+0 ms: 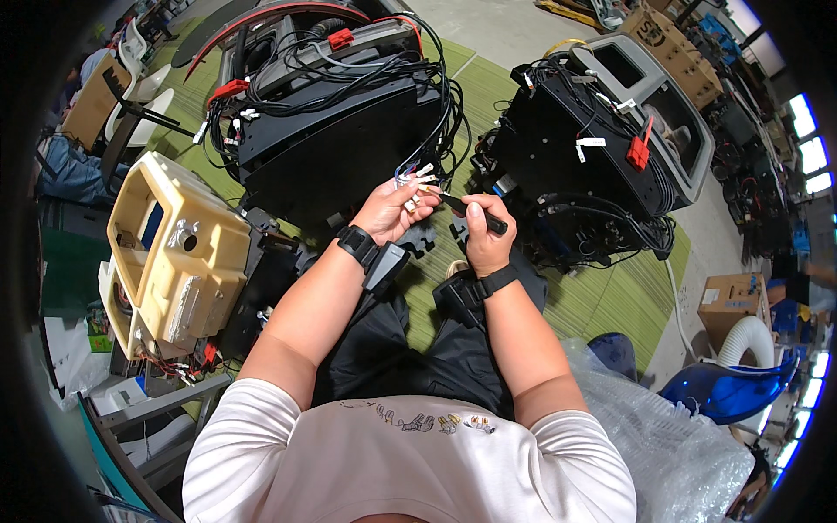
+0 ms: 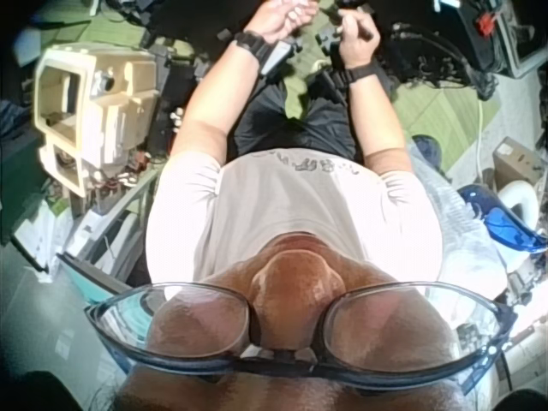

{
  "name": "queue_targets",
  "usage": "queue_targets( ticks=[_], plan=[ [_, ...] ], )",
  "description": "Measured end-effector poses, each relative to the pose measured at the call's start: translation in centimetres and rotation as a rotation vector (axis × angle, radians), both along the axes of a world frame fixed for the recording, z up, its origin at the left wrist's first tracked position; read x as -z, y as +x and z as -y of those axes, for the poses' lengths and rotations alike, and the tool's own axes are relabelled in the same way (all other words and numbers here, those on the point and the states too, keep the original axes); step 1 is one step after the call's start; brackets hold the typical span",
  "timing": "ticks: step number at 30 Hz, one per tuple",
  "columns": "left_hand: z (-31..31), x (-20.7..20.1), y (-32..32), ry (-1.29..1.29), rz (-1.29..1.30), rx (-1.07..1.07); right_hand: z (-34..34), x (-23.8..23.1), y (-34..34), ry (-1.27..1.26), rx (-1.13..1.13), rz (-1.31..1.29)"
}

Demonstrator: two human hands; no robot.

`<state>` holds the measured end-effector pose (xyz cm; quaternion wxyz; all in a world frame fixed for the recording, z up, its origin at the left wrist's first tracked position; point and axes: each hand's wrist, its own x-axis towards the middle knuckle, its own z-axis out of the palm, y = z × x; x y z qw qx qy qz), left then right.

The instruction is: Connecting and organizing internal electrical wiring and components on a robot chassis.

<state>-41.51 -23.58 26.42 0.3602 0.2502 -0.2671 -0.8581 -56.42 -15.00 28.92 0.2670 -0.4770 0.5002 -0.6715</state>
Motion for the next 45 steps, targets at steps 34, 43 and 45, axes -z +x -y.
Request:
queue_targets(
  ticks=[34,43,45],
  plan=[
    [0.0,-0.2,0.2,0.075,0.008,0.076,0.4,0.6,0.0,0.053,-0.021,-0.044],
    [0.1,0.2,0.2,0.102,-0.022,0.016,0.0,0.7,-0.3,-0.019,0.02,-0.069],
    [0.4,0.8,0.5,0.115,-0.048,0.043,0.1,0.4,-0.1,-0.057,0.047,0.006]
  ],
)
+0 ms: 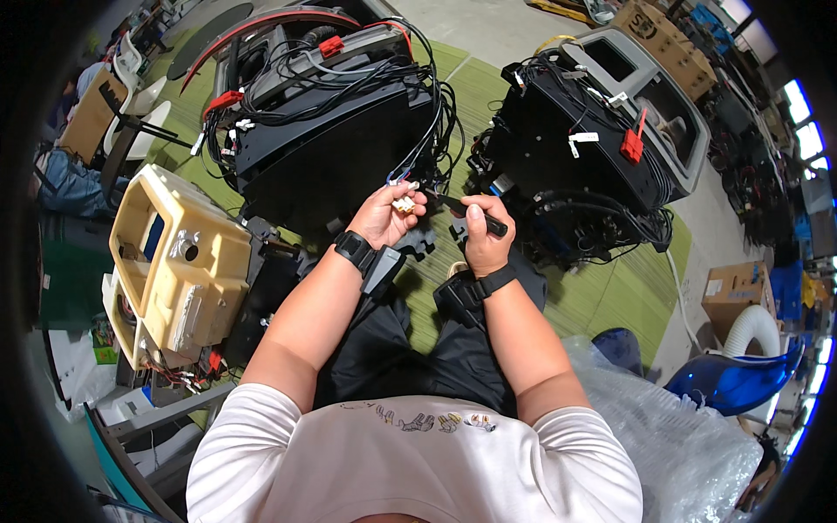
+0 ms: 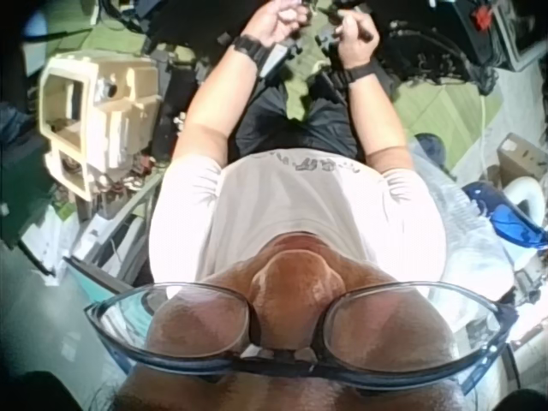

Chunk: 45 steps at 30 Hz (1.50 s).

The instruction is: Connecting and organizing internal electrical wiring and components on a robot chassis.

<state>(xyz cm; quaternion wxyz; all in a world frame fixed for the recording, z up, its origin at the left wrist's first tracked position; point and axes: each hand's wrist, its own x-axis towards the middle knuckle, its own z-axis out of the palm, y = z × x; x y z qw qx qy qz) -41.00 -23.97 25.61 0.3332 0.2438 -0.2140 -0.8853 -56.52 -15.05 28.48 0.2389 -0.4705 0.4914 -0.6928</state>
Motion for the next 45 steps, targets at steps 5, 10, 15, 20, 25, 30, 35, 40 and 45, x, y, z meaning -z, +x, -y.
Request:
queue_targets(
  ticks=[5,10,15,20,25,30,35,40,45],
  plan=[
    [0.0,0.0,0.2,0.037,-0.018,0.043,-0.3,-0.7,-0.1,-0.035,-0.032,0.009],
    [-0.1,-0.1,0.0,0.048,-0.062,0.062,-0.4,-0.3,-0.3,0.054,-0.1,-0.017],
    [-0.2,-0.1,-0.2,0.02,-0.013,0.073,-0.1,-0.2,-0.1,0.064,-0.127,-0.001],
    [-0.2,0.0,-0.9,-0.071,0.041,0.072,-0.2,-0.7,-0.5,0.103,-0.187,0.031],
    [-0.6,-0.3,-0.1,-0.07,0.343,-0.056,0.8,0.1,0.2,0.23,-0.235,-0.102],
    [-0.2,0.3,-0.3,-0.093,0.374,-0.068,0.6,-0.1,-0.2,0.284,-0.391,0.001],
    [-0.1,0.1,0.0,-0.084,0.36,-0.047,0.6,-0.3,-0.5,0.29,-0.372,-0.033],
    [-0.1,-0.2,-0.1,-0.081,0.377,-0.015,0.6,0.0,-0.5,0.304,-0.325,-0.036],
    [0.1,-0.2,0.2,-0.073,0.416,-0.113,1.0,0.0,0.5,0.256,-0.367,-0.012]
  ],
)
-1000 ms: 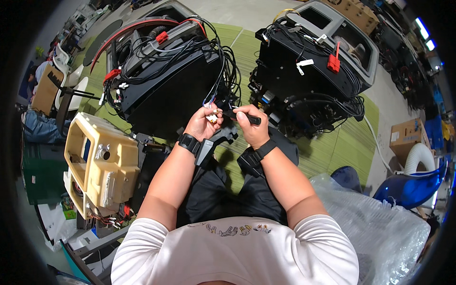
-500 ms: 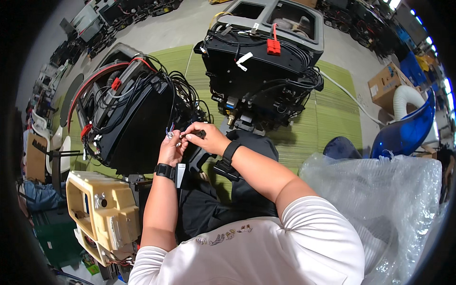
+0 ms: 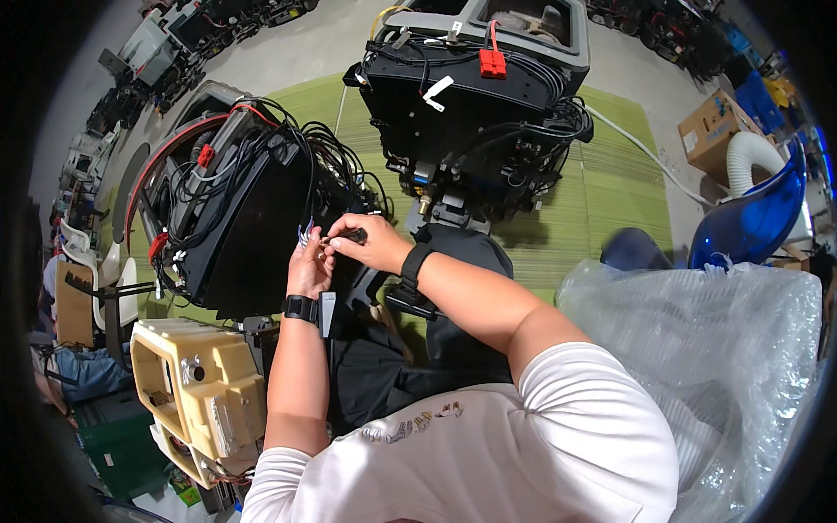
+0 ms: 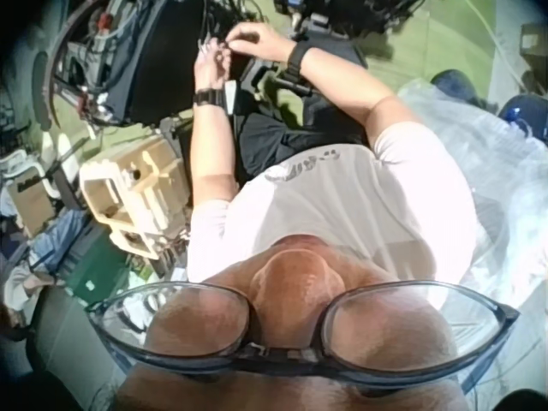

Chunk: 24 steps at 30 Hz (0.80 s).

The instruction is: Connecting and organizing internal electrical wiring and components on a robot chassis.

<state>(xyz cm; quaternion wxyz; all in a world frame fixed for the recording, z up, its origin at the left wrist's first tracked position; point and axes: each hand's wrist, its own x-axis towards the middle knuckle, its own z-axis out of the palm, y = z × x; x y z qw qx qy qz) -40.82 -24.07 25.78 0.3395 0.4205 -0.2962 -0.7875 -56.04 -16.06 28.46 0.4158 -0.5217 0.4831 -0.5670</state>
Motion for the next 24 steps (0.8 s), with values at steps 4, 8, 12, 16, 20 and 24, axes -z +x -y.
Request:
queue_targets(
  ticks=[4,8,12,16,20,24],
  plan=[
    [0.8,1.4,0.8,-0.022,-0.029,-0.077,0.9,1.0,1.2,-0.131,-0.003,-0.146],
    [1.0,1.9,1.5,0.028,-0.114,-0.105,1.0,1.4,2.2,-0.148,-0.013,-0.23],
    [1.6,2.7,2.2,0.034,-0.056,0.004,1.0,2.4,2.7,-0.147,-0.035,-0.373],
    [1.6,3.1,2.9,0.018,0.015,0.048,0.6,2.3,3.2,-0.007,-0.121,-0.495],
    [1.8,3.7,2.5,0.005,0.077,0.039,0.7,2.7,3.5,-0.033,-0.142,-0.52],
    [1.8,4.0,2.2,0.015,0.088,0.068,0.6,2.5,2.7,-0.007,-0.163,-0.545]
  ],
)
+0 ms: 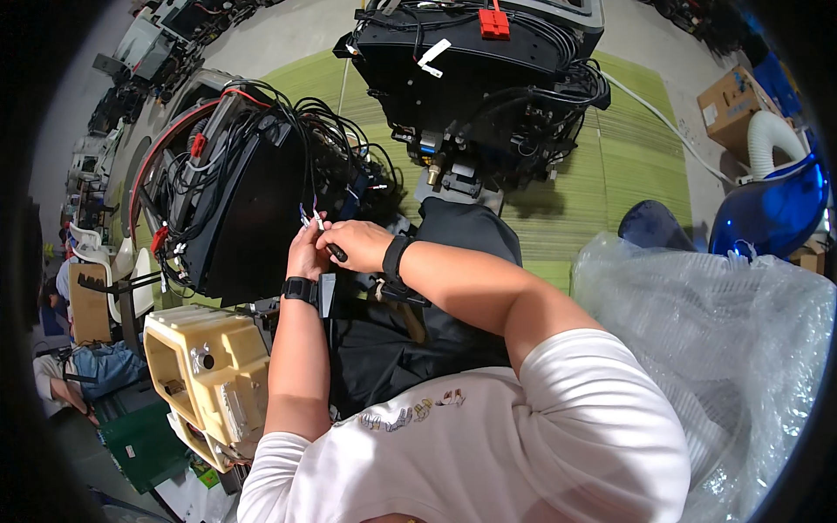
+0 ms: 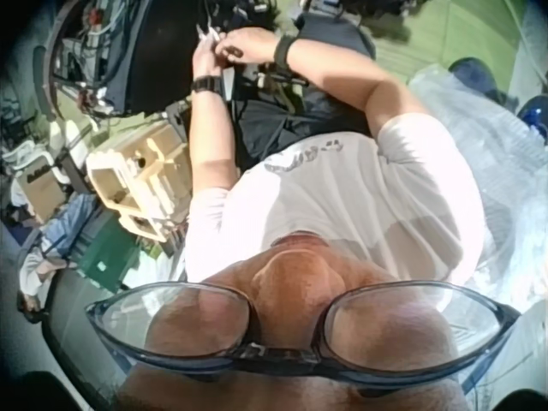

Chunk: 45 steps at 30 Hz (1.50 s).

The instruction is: Connecting and organizing internal electrical wiring and components on a robot chassis.

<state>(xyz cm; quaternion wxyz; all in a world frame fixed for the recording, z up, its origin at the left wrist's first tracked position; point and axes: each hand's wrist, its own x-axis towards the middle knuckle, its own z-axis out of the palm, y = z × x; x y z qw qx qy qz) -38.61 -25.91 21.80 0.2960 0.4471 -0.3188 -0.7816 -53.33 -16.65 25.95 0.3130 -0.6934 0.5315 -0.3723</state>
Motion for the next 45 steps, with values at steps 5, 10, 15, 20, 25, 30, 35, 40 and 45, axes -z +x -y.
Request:
queue_targets(
  ticks=[5,10,15,20,25,30,35,40,45],
  plan=[
    [-0.2,-0.4,-1.0,0.034,0.033,0.04,-0.2,0.6,-1.1,-0.034,-0.025,0.035],
    [-0.3,-0.3,-1.0,-0.004,0.083,0.005,-0.7,0.6,-2.2,0.004,-0.061,0.057],
    [-0.4,1.4,0.1,-0.065,0.434,0.113,-1.1,-1.0,-5.2,0.195,0.165,-0.011],
    [-1.0,6.9,-0.3,-0.122,0.532,0.253,-0.1,-0.1,-8.5,0.13,0.608,0.646],
    [-1.1,9.9,-5.5,0.044,0.41,0.152,-0.1,-0.3,-10.7,0.106,0.693,0.708],
    [0.8,13.9,-7.4,0.057,0.352,0.087,1.1,-0.5,-11.0,0.13,0.712,0.755],
    [1.8,15.2,-10.5,0.17,0.205,-0.144,1.6,-0.3,-11.5,0.187,0.748,0.763],
    [2.6,15.5,-12.4,0.104,0.051,-0.264,2.2,-0.5,-11.2,0.227,0.818,0.841],
    [0.1,10.0,-14.6,0.325,-0.159,-0.002,2.5,0.2,-11.2,0.119,0.831,0.939]
  ],
)
